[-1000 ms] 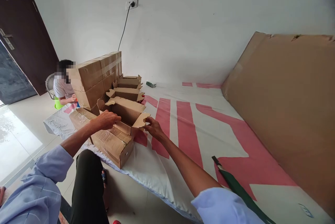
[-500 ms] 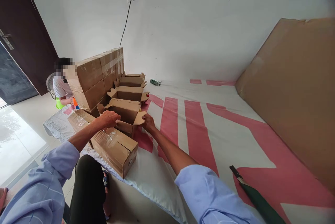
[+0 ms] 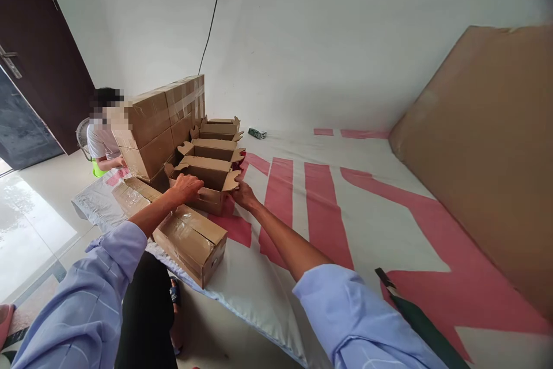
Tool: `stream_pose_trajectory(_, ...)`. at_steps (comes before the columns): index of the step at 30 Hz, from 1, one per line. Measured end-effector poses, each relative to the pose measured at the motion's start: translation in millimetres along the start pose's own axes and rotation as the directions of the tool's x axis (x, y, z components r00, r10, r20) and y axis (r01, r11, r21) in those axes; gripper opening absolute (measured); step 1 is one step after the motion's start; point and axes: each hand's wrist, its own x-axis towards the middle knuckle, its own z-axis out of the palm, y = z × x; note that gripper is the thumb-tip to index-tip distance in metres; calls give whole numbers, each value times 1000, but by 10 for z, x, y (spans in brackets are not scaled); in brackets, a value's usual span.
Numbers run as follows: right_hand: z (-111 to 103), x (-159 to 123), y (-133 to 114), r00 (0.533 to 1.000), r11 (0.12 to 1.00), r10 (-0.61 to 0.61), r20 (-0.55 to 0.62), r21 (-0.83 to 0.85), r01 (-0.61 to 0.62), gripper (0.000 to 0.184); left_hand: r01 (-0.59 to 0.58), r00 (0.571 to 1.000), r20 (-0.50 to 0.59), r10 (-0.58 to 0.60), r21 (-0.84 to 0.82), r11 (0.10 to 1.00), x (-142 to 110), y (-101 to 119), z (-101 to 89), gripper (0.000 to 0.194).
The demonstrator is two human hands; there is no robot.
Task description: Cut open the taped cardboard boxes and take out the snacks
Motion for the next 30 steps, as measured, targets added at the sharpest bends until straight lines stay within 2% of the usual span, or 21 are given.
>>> stream_pose_trajectory(5,-10,-402,70,999,999,20,50,-29,-18,47,30,999,28,-30,-20,999,7,121,-13,40)
stream_pose_trajectory(10,-42,-853,198,992,997,-28,120,-71,37,60,85,995,47,-83,-33,996,178,233,-59,30)
stream_pose_trajectory(18,-279,-1522,384,971,957,-206,125,-180,227,47,141,990,2,-141,-21,990,484,193,-33,34)
stream_pose_trajectory(22,-374,-1811,535,939,888,-336,77,-307,343,41,155,988,17,-155,-20,988,687,131,-60,34)
stream_pose_trajectory(26,-355,-1973,602,918,836,-393,51,-396,380,38,174,984,48,-173,-14,985,912,108,-138,38)
stream_pose_trajectory(30,-336,-2003,574,916,831,-400,37,-406,380,38,190,980,60,-189,-11,982,1155,134,-211,41)
